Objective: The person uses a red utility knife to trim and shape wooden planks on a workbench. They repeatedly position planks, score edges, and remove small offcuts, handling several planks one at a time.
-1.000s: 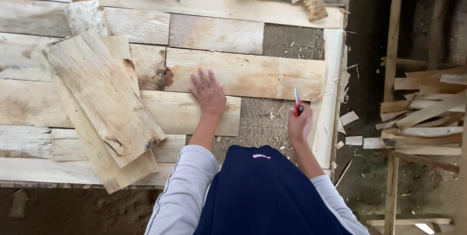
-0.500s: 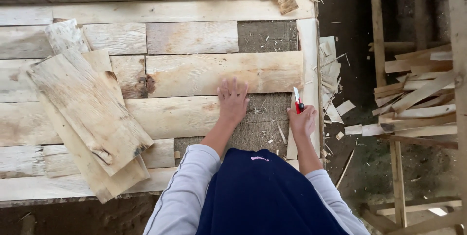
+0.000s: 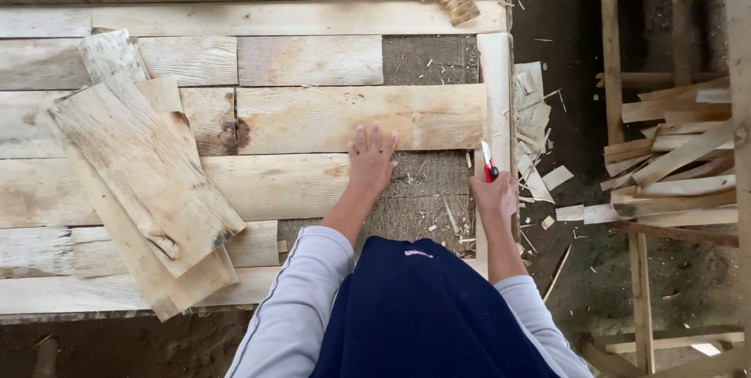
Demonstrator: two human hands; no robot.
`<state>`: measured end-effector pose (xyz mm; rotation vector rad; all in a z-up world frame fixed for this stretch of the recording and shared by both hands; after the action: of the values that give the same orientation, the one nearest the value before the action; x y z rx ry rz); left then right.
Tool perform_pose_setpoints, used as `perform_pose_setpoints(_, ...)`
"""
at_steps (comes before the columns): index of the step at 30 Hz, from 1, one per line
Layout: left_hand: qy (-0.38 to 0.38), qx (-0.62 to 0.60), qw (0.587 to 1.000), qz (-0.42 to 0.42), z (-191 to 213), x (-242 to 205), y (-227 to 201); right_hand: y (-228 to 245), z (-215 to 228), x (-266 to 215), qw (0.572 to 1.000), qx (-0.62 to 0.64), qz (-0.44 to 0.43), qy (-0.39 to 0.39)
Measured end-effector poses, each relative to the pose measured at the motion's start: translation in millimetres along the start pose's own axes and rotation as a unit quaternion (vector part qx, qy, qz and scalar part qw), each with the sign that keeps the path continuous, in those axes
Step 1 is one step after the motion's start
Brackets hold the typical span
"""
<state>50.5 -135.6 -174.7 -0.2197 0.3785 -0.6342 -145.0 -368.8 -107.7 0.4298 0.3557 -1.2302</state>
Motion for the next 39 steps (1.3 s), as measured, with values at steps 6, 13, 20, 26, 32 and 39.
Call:
perform_pose_setpoints(6,0.017,-0.011,1.0,0.009,1,2,1,-43,-52,64,0.998,-0.048,0.013,-0.036)
perform_pose_setpoints(13,0.046,-0.018,0.999,0.023,8,1,1,-48,-1,22,0.995,-0.082,-0.015,-0.056)
perform_pose_setpoints(20,0.073,-0.008,0.997,0.028,5,3,3,-57,20,15,0.993,-0.082,-0.019,-0.083)
perform_pose_setpoints(26,0.057,-0.015,0.998,0.024,11,-1,0,-86,-23,37,0.994,-0.07,-0.009,-0.087)
perform_pose_setpoints(32,0.033,-0.01,0.999,0.015,10,0,0,-95,-3,4,0.99,0.005,0.005,-0.144)
perform_pose_setpoints(39,0.014,-0.008,1.0,-0.021,1,25,28,-24,-37,-29,0.967,-0.094,0.225,0.069)
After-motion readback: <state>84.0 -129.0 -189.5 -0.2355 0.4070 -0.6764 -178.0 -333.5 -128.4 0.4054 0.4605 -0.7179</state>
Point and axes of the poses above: each hand's wrist, its own x-axis towards the middle knuckle, its own z-axis out of the back of the hand, y = z × x, the point moved 10 cm from there along x, towards the middle knuckle, and after that the axes turned 8 degrees about -x, right-handed, at the moved point
